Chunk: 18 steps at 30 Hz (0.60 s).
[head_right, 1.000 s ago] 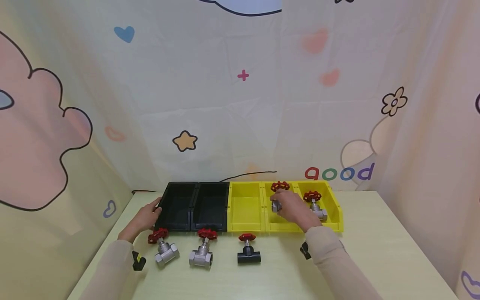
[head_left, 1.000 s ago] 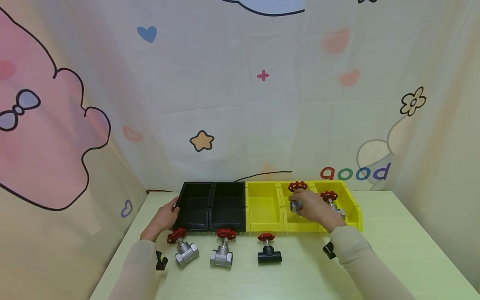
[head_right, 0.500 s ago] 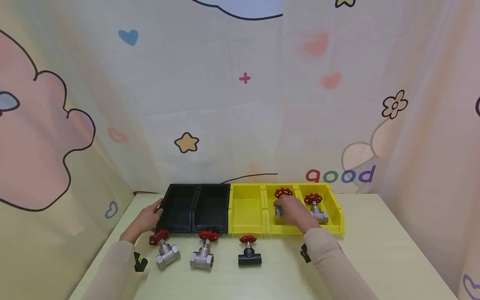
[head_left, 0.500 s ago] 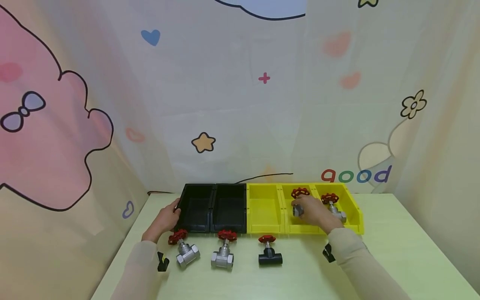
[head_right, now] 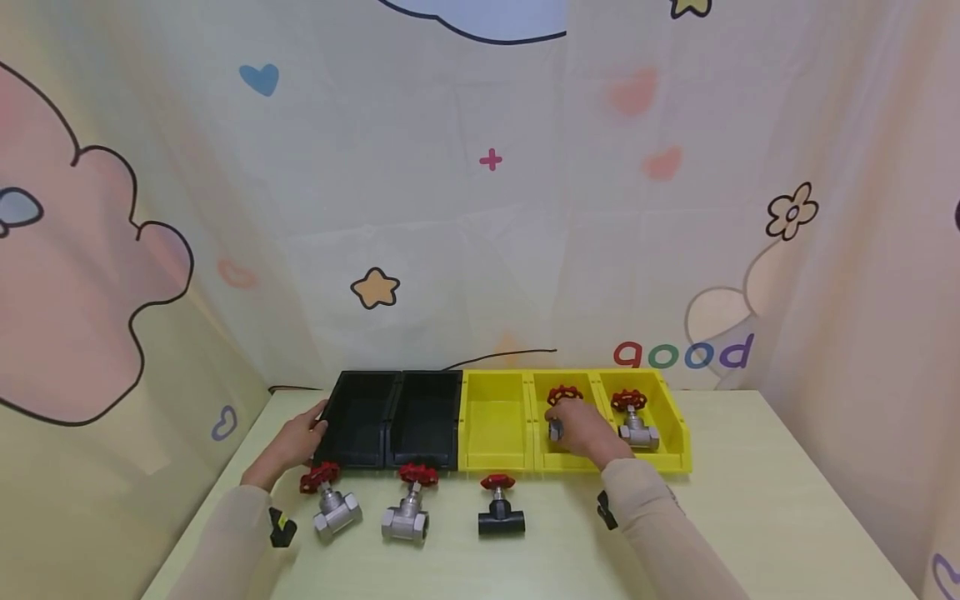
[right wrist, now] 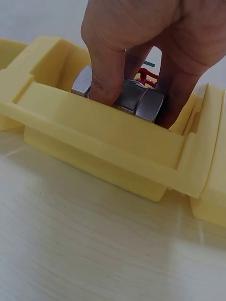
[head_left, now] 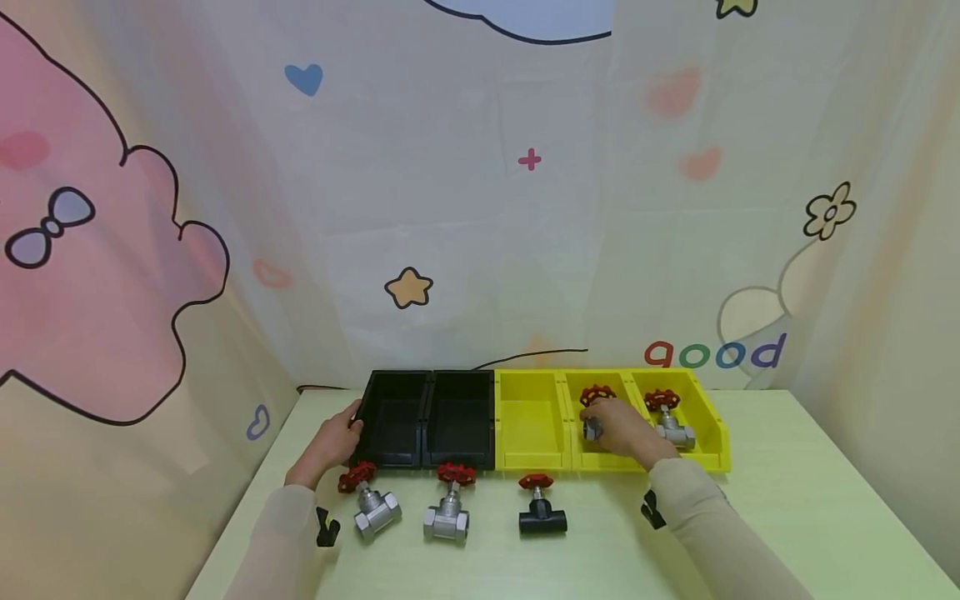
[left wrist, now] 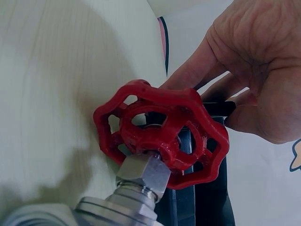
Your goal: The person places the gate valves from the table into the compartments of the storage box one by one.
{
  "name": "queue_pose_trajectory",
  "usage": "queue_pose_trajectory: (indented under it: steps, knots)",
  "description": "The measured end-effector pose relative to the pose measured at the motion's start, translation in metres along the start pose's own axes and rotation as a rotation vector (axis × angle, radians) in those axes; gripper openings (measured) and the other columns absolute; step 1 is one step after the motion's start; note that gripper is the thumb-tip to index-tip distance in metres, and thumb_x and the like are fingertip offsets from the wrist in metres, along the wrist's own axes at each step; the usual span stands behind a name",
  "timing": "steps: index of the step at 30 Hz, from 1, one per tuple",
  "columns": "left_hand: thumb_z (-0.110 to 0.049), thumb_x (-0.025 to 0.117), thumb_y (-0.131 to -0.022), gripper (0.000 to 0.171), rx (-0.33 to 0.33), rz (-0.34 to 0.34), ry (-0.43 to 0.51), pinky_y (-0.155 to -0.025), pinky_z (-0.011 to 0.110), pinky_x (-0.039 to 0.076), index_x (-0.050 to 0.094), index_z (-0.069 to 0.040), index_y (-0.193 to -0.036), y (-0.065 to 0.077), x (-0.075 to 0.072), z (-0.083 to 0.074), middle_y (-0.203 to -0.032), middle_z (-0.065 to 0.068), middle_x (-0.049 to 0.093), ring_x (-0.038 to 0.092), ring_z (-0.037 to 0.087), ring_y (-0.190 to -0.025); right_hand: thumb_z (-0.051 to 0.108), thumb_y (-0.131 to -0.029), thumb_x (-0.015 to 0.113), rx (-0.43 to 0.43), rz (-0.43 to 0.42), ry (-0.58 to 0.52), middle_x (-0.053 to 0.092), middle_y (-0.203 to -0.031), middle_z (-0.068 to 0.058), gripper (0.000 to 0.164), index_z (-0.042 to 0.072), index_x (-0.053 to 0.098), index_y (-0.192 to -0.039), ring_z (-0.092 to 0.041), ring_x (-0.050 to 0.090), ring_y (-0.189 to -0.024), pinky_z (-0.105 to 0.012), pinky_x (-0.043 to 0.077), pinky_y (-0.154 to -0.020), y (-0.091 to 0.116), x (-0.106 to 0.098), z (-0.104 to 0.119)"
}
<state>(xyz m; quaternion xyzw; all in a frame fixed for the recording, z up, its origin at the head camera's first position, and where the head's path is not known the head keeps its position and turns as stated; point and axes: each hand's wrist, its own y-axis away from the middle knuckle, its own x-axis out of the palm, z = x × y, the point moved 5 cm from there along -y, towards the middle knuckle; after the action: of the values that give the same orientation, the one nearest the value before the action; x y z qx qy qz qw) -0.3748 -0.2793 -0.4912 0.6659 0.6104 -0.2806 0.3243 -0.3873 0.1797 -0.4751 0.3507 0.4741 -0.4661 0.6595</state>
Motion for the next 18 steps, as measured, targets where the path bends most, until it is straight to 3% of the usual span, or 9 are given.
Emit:
queue_pose_trajectory:
  steps: [7, 18]
  knots:
    - [-0.017, 0.036, -0.105, 0.056, 0.004, -0.006, -0.005, -0.054, 0.031, 0.051, 0.018, -0.002, -0.157, 0.0009, -0.0003, -0.0001, -0.125, 0.033, 0.057, 0.054, 0.018, -0.051, -0.003, -0.081, 0.074, -0.014, 0.007, 0.005, 0.064, -0.126, -0.015, 0.042, 0.005, 0.068, -0.122, -0.035, 0.057, -0.119, -0.052, 0.044, -0.106, -0.0009, 0.0027, 0.0027]
    - [-0.017, 0.037, -0.105, 0.056, 0.003, -0.008, -0.013, -0.055, 0.031, 0.051, 0.019, -0.003, -0.157, -0.0008, 0.0007, 0.0029, -0.134, 0.034, 0.051, 0.057, 0.018, -0.055, -0.005, -0.081, 0.073, -0.016, 0.017, 0.011, 0.066, -0.124, -0.014, 0.04, 0.005, 0.069, -0.12, -0.035, 0.058, -0.118, -0.051, 0.045, -0.105, -0.0055, 0.0088, -0.0003]
